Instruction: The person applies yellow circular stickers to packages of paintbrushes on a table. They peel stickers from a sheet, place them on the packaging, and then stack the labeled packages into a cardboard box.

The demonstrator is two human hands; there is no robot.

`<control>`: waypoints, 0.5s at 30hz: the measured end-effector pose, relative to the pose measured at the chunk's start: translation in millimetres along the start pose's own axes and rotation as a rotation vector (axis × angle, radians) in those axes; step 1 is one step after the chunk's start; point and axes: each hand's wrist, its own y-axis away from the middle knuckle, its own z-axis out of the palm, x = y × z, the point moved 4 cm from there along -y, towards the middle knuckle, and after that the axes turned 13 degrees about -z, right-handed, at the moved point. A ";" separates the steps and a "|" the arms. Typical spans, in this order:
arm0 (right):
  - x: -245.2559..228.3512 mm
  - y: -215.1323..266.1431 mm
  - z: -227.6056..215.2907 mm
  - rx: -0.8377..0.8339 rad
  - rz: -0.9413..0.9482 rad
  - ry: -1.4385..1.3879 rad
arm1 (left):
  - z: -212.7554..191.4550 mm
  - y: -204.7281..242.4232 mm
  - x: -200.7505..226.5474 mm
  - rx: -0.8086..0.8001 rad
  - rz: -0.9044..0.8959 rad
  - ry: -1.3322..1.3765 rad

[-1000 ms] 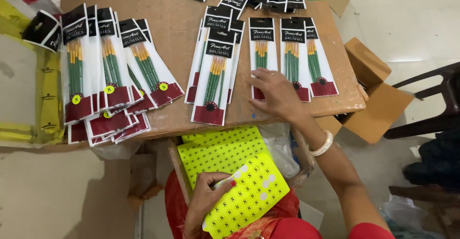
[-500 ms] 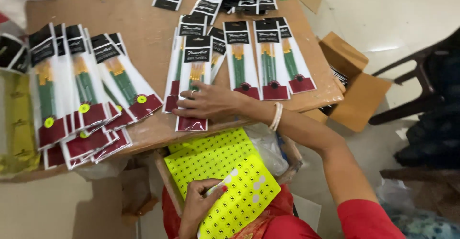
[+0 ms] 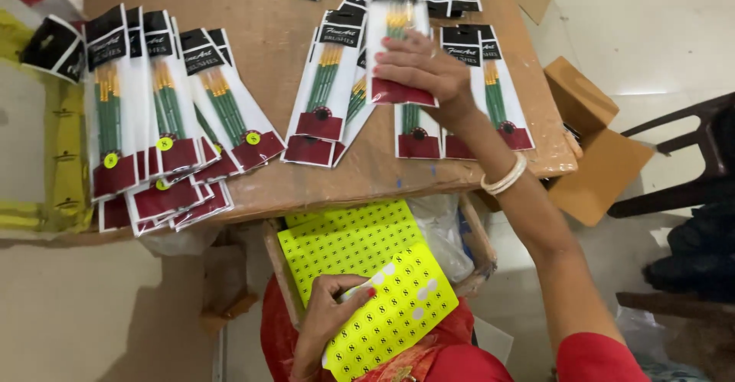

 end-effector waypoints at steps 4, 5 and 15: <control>6.7 24.8 6.5 -0.101 -0.045 0.102 | -7.4 -2.8 -19.4 0.033 -0.029 0.021; 10.3 38.0 12.4 -0.109 -0.048 0.139 | -11.1 -4.1 -27.3 0.093 0.028 -0.048; 37.8 156.1 -120.7 0.164 0.320 0.375 | -34.8 -41.4 -71.9 -0.040 -0.076 0.021</control>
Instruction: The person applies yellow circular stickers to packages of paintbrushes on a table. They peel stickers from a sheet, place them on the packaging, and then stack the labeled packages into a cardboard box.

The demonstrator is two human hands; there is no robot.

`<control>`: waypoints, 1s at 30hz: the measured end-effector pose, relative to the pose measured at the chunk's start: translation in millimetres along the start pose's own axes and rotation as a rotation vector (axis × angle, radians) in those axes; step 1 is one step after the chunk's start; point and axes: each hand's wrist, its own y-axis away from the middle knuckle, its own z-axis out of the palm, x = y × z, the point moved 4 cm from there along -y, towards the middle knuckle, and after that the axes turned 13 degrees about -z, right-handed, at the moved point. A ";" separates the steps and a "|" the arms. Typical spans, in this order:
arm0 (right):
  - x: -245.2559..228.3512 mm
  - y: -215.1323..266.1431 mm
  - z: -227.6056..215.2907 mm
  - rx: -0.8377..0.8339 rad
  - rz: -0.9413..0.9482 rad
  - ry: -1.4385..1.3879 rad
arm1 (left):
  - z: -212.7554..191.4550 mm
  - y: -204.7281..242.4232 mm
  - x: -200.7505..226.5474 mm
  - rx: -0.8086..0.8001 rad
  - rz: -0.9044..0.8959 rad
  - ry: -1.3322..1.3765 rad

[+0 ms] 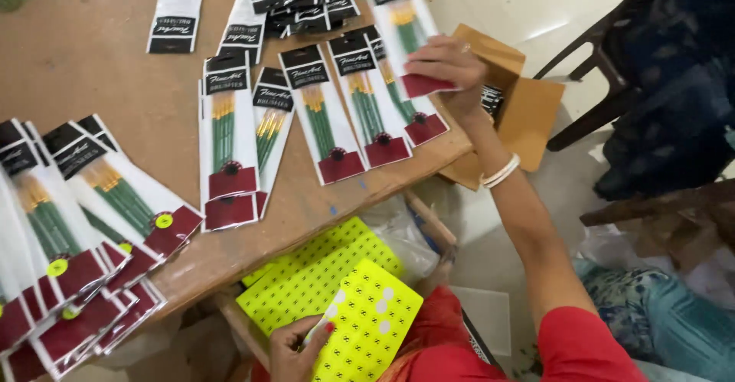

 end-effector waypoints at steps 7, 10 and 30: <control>58.2 74.8 -28.2 -0.335 0.194 -0.509 | 18.9 -13.2 1.8 -0.020 0.017 -0.016; 55.6 73.1 -33.1 -0.419 0.215 -0.608 | 24.2 -17.6 3.8 -0.072 0.026 -0.032; -184.3 -72.8 187.6 -0.596 -0.623 -0.336 | 45.9 50.4 90.0 0.100 0.081 -0.157</control>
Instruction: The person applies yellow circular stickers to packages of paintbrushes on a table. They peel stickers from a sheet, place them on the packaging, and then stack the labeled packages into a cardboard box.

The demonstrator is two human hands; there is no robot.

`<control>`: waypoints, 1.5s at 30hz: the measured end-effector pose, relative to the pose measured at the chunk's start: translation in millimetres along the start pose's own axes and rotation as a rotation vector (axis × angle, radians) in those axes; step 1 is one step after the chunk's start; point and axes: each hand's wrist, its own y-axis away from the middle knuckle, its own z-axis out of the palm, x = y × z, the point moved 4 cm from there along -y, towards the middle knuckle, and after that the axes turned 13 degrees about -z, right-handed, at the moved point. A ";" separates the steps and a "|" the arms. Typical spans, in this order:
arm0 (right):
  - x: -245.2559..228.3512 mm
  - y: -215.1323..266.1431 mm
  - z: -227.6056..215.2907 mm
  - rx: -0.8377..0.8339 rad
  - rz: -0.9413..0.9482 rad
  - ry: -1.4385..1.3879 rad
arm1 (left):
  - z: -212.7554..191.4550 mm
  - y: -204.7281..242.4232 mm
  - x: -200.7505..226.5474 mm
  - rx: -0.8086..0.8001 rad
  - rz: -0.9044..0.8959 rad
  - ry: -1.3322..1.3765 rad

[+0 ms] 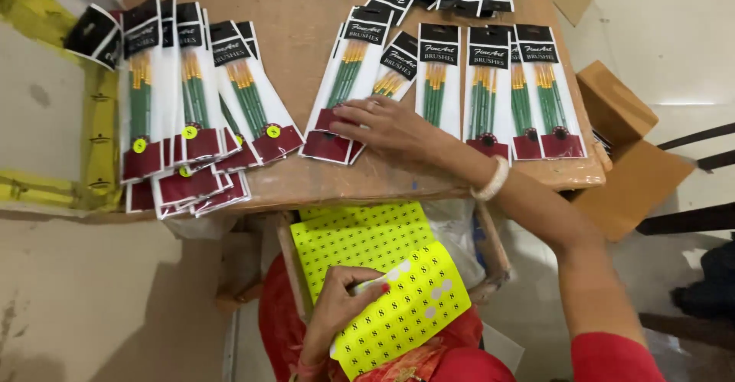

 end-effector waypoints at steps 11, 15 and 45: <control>70.1 -5.9 46.4 0.172 0.051 -0.011 | -20.3 3.6 -13.7 0.053 0.105 0.015; 40.8 -22.1 31.8 0.255 -0.042 -0.023 | -17.7 2.7 -1.1 0.019 0.086 0.078; -140.1 115.3 -88.8 0.261 0.604 -0.616 | 36.0 -19.3 100.3 -0.056 0.195 -0.339</control>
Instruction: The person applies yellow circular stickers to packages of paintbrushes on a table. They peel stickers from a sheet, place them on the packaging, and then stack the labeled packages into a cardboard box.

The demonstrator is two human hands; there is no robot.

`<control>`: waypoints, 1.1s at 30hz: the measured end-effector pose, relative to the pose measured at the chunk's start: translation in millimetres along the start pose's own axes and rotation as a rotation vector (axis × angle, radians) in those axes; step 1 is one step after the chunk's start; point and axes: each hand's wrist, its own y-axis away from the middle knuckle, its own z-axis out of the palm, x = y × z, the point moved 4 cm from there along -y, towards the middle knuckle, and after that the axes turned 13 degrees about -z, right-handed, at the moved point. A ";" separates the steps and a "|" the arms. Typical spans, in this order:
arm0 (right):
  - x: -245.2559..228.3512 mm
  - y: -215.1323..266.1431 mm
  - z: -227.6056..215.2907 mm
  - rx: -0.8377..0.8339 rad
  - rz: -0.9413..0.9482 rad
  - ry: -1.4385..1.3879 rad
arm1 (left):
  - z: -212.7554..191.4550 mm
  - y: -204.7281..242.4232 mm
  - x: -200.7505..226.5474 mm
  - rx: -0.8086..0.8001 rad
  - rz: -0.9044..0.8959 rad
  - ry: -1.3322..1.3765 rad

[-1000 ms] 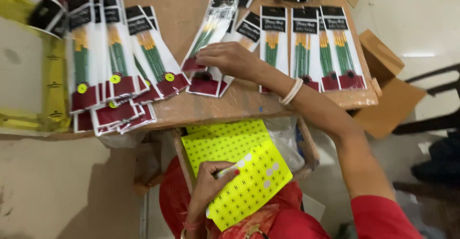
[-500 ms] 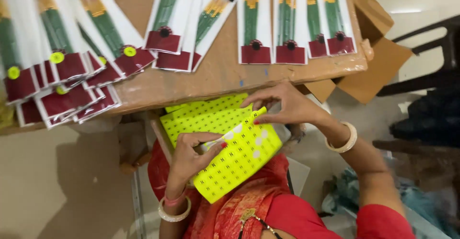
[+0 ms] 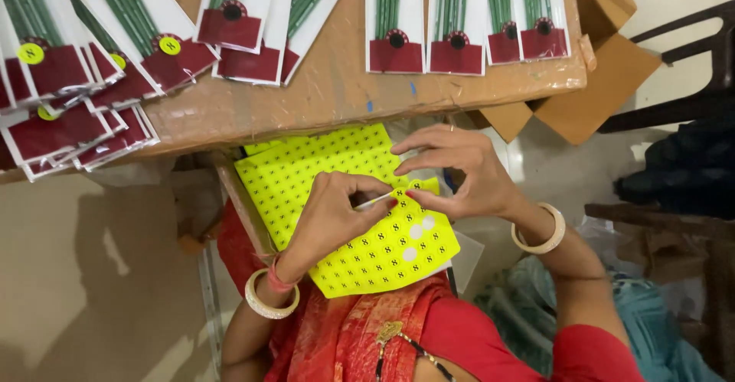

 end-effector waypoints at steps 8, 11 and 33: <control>-3.3 4.3 12.5 -0.001 -0.196 0.133 | 1.1 -0.4 -2.2 -0.028 -0.056 -0.014; -2.4 2.3 12.8 -0.006 -0.218 0.149 | 1.3 -2.7 -3.9 -0.049 -0.095 -0.014; 165.5 -59.0 -71.1 0.143 0.392 -0.257 | -2.0 -24.9 -22.0 -0.127 -0.155 0.062</control>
